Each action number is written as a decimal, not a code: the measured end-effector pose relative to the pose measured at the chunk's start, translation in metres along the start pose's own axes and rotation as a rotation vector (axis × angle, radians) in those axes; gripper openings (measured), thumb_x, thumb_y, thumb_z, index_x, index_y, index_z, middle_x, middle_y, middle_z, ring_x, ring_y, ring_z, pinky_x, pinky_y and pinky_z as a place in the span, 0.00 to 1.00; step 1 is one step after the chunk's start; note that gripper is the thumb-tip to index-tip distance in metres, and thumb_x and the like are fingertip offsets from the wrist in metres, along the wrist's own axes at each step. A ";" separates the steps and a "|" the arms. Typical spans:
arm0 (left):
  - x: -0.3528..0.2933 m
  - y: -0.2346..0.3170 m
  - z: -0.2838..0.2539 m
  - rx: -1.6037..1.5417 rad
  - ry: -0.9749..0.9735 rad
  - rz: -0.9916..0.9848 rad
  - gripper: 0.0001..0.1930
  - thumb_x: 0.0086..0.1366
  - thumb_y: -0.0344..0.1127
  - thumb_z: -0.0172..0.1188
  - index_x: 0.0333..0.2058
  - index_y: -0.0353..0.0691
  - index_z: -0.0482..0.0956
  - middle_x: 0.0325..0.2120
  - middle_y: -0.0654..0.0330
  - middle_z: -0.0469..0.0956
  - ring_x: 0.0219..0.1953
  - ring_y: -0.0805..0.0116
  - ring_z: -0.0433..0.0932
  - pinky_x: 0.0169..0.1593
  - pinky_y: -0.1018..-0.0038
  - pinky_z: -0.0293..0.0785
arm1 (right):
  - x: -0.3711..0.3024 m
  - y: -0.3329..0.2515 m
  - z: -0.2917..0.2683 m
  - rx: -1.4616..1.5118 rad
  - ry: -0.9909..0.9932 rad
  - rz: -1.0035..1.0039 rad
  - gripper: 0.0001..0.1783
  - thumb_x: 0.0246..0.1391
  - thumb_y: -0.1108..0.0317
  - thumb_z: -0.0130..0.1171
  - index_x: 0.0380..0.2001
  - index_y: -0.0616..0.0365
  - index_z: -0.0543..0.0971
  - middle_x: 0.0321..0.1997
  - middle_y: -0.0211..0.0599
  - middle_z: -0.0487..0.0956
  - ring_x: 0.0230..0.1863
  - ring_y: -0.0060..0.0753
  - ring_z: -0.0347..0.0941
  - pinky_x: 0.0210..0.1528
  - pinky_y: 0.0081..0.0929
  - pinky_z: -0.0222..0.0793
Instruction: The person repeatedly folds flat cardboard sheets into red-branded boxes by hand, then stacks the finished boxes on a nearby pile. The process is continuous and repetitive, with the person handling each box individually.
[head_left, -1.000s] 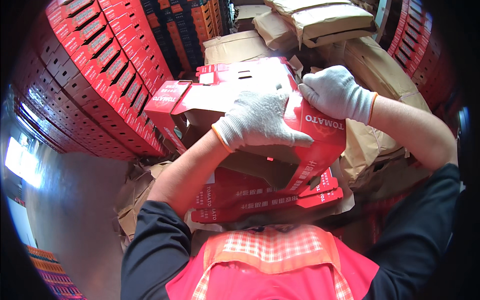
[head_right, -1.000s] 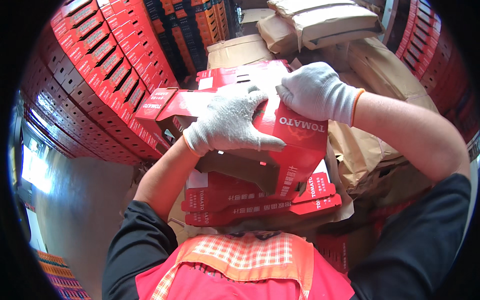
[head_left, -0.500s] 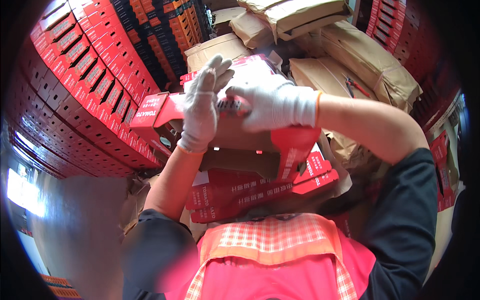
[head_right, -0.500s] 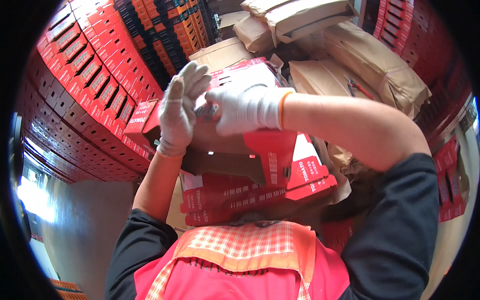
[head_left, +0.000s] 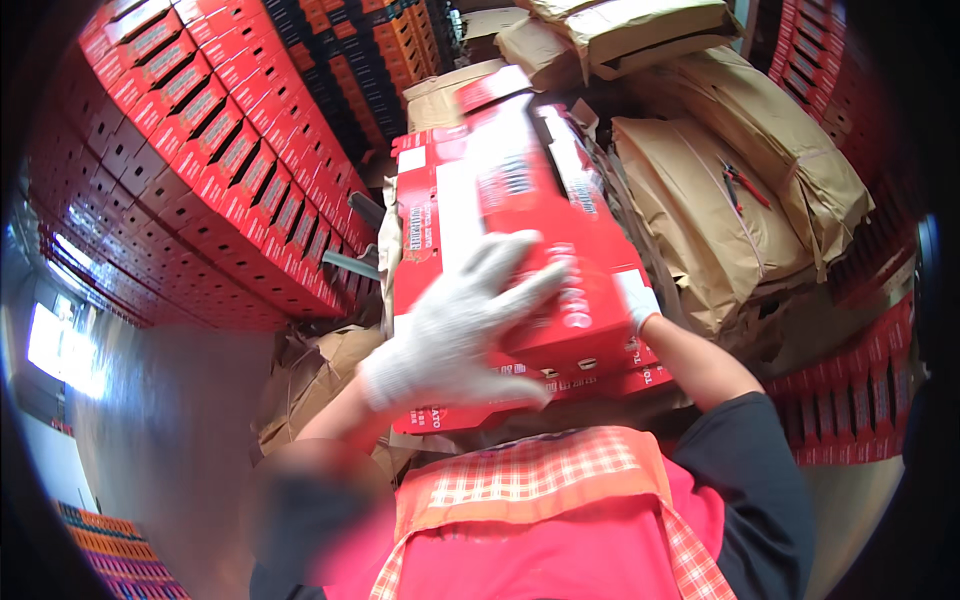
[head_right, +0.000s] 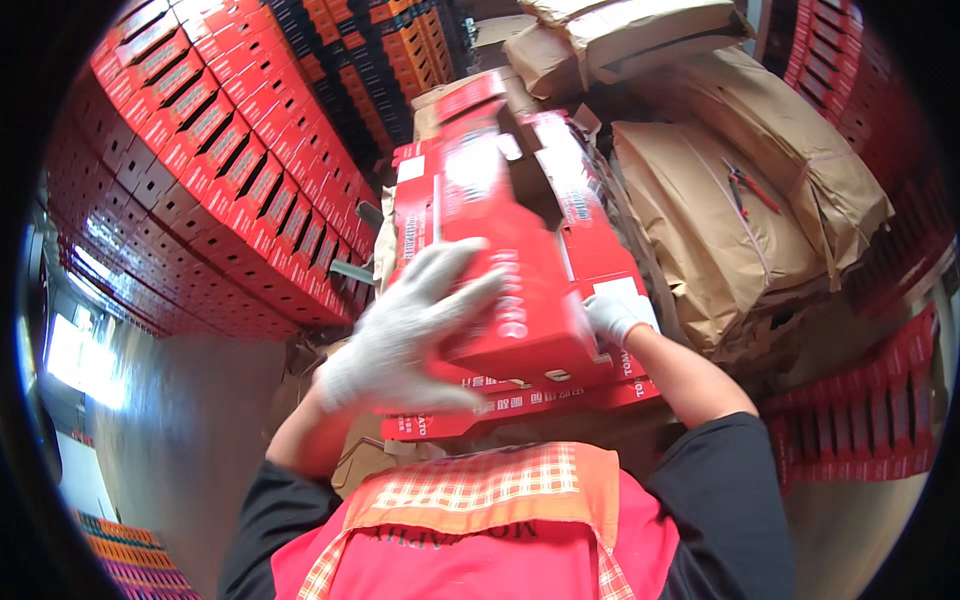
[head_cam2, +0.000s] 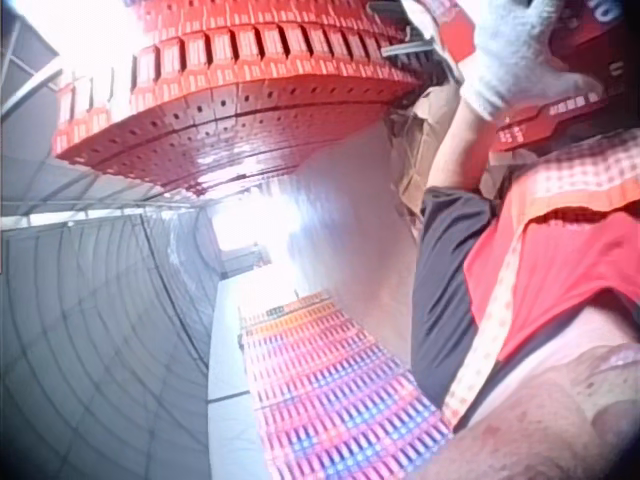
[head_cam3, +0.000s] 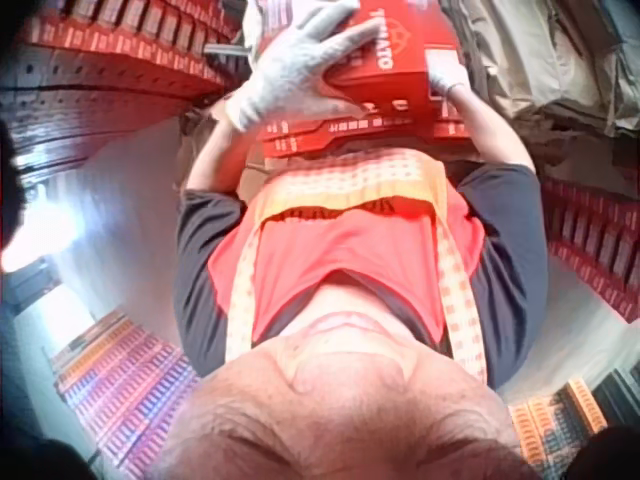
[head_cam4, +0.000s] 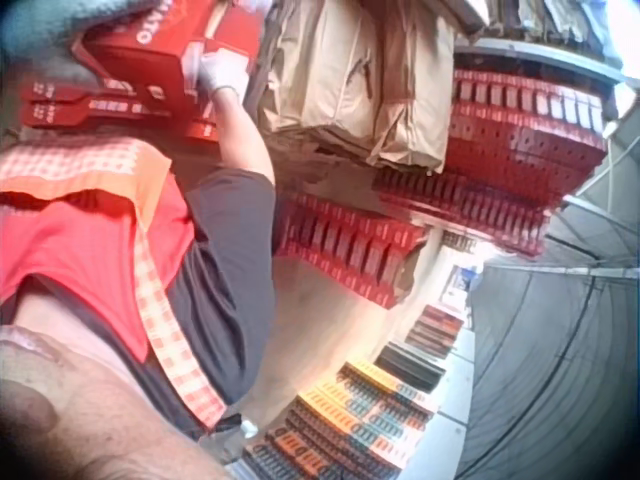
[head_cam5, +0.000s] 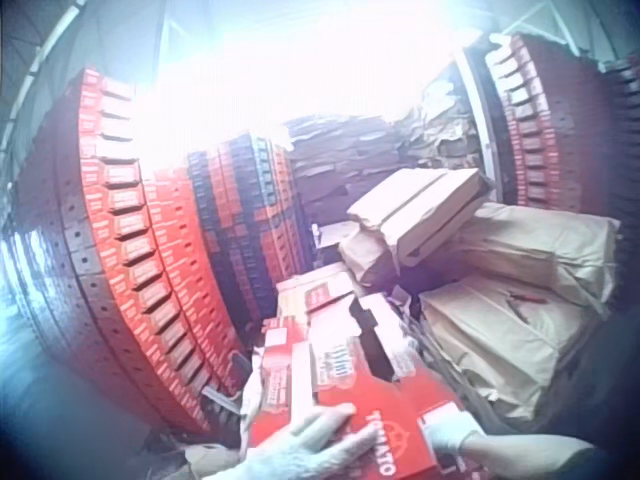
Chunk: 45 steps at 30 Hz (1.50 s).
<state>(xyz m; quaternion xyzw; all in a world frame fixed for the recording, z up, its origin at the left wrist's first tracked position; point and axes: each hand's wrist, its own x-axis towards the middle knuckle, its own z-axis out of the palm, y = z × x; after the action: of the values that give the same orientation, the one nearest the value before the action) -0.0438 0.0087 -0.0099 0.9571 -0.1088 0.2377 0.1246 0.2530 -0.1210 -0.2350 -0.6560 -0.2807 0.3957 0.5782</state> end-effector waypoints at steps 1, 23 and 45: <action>0.022 0.007 0.014 0.043 0.014 0.020 0.46 0.43 0.50 0.76 0.61 0.38 0.70 0.59 0.42 0.67 0.54 0.43 0.72 0.56 0.54 0.71 | 0.002 0.009 0.003 -0.003 0.033 0.008 0.12 0.63 0.62 0.55 0.41 0.60 0.80 0.35 0.37 0.83 0.37 0.30 0.80 0.42 0.30 0.76; 0.060 0.027 0.140 -0.905 0.537 -0.390 0.75 0.38 0.53 0.82 0.70 0.33 0.30 0.69 0.41 0.45 0.71 0.50 0.50 0.70 0.61 0.53 | -0.085 -0.264 0.068 -1.113 -0.121 -0.454 0.10 0.46 0.64 0.62 0.25 0.59 0.74 0.22 0.43 0.77 0.27 0.48 0.75 0.33 0.39 0.70; -0.189 -0.038 0.090 0.017 0.431 -0.556 0.41 0.56 0.37 0.68 0.66 0.35 0.61 0.64 0.39 0.64 0.66 0.40 0.63 0.68 0.53 0.58 | -0.052 -0.106 0.169 -1.432 -0.476 -0.550 0.57 0.35 0.48 0.76 0.66 0.60 0.62 0.55 0.49 0.74 0.54 0.47 0.74 0.56 0.40 0.68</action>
<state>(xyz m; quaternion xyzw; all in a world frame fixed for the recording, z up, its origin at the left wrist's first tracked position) -0.1579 0.0469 -0.1853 0.8789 0.1867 0.3924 0.1966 0.0928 -0.0549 -0.1246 -0.6729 -0.7337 0.0924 0.0185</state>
